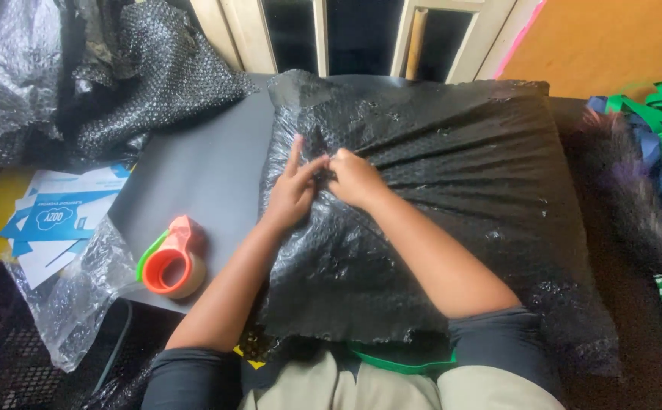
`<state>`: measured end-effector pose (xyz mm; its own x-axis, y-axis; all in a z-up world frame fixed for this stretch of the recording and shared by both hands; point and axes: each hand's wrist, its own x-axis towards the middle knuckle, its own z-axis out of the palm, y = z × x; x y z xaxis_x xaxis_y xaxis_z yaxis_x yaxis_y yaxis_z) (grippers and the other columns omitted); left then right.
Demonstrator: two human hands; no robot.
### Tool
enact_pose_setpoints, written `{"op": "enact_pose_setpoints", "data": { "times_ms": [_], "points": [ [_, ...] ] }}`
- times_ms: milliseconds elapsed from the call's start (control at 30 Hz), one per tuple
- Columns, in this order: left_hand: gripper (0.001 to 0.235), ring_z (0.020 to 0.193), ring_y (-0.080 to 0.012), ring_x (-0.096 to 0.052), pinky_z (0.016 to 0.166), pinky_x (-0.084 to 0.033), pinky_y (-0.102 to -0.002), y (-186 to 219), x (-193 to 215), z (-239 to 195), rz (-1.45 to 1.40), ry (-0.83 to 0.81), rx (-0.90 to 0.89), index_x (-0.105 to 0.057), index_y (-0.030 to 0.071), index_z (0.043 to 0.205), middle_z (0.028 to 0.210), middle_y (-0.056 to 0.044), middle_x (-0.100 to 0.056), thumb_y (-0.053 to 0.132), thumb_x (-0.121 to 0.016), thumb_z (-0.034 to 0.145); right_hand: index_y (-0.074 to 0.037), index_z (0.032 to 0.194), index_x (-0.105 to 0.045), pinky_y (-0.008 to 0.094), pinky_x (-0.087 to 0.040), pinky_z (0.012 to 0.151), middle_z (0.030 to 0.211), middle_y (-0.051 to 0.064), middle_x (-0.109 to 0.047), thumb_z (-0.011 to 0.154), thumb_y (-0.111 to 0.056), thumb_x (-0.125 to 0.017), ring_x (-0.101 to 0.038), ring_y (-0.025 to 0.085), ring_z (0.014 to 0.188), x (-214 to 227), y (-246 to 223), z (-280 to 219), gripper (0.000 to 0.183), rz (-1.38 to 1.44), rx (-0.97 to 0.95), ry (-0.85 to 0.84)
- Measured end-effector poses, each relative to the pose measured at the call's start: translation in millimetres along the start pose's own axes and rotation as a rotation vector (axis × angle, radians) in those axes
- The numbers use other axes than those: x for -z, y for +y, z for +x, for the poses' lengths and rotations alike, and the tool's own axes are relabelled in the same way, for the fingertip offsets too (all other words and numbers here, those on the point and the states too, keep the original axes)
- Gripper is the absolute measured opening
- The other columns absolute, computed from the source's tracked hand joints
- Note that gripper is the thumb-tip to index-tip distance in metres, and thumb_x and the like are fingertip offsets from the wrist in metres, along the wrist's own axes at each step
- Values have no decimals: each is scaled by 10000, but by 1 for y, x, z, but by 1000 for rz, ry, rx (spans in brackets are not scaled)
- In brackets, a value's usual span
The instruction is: The person wraps a green tote bag in black bubble wrap on a table. They fold the bubble wrap around the bag, then use a tape dispenser to apply clear tape to secure the wrapping. The person smooths the bubble wrap and applies multiple pieces of tape to seal the package.
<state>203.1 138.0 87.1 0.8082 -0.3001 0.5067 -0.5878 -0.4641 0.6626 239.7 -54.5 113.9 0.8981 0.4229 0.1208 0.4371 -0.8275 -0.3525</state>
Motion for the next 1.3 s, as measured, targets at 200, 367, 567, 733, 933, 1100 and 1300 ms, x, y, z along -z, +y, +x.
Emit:
{"op": "enact_pose_setpoints", "data": {
  "times_ms": [200, 367, 567, 733, 933, 1100, 1300],
  "points": [
    [601, 1334, -350, -585, 1127, -447, -480, -21, 6, 0, 254, -78, -72, -652, 141, 1413, 1366, -158, -672, 63, -549, 826, -214, 1357, -680, 515, -573, 944, 1167, 105, -646, 887, -294, -666, -682, 350, 1134, 26, -29, -19, 476, -37, -80, -70],
    [481, 1400, -370, -518, 1129, -379, -613, 38, 62, 17, 632, -112, -161, -652, 145, 1420, 1492, -104, -596, 327, -589, 978, -195, 1356, -683, 514, -574, 920, 1130, 130, -672, 885, -292, -679, -698, 351, 1107, 40, -39, -24, 481, -16, -84, -66],
    [663, 1474, -292, -436, 1178, -287, -635, 33, 7, 19, 775, -314, -233, -402, 118, 1600, 1626, -112, -431, 334, -559, 992, -150, 1215, -702, 523, -561, 958, 1093, 74, -686, 835, -420, -653, -699, 329, 1120, 25, -37, -12, 469, 62, -134, -56],
    [652, 1518, -237, -361, 1205, -76, -708, 28, 10, 6, 614, -471, 36, -234, 123, 1648, 1666, -114, -341, 491, -285, 1113, -145, 1177, -735, 536, -540, 993, 1144, 136, -654, 875, -370, -621, -663, 381, 1151, 16, -13, -18, 393, 9, -7, -90],
    [604, 1549, -207, -297, 1215, -51, -696, 31, 12, -4, 624, -475, 105, -249, 184, 1649, 1696, -52, -289, 457, -261, 1111, -24, 1500, -490, 376, -611, 775, 1010, 208, -755, 964, -219, -637, -737, 277, 888, 106, -8, -71, 589, 725, -62, -7],
    [592, 1547, -211, -304, 1219, -78, -683, 27, 12, -3, 566, -451, 102, -281, 204, 1646, 1693, -30, -310, 450, -297, 1109, -140, 1026, -793, 391, -598, 697, 833, 117, -787, 889, -294, -721, -756, 266, 799, 151, -64, -178, 219, 445, -89, -41],
    [597, 1554, -192, -284, 1217, -83, -693, 22, 11, -4, 525, -452, 108, -281, 233, 1647, 1694, -1, -306, 483, -305, 1105, -170, 1144, -694, 402, -522, 726, 935, 35, -685, 631, -606, -855, -661, 252, 898, -21, -33, -252, 692, -134, 263, -215]
  ]
}}
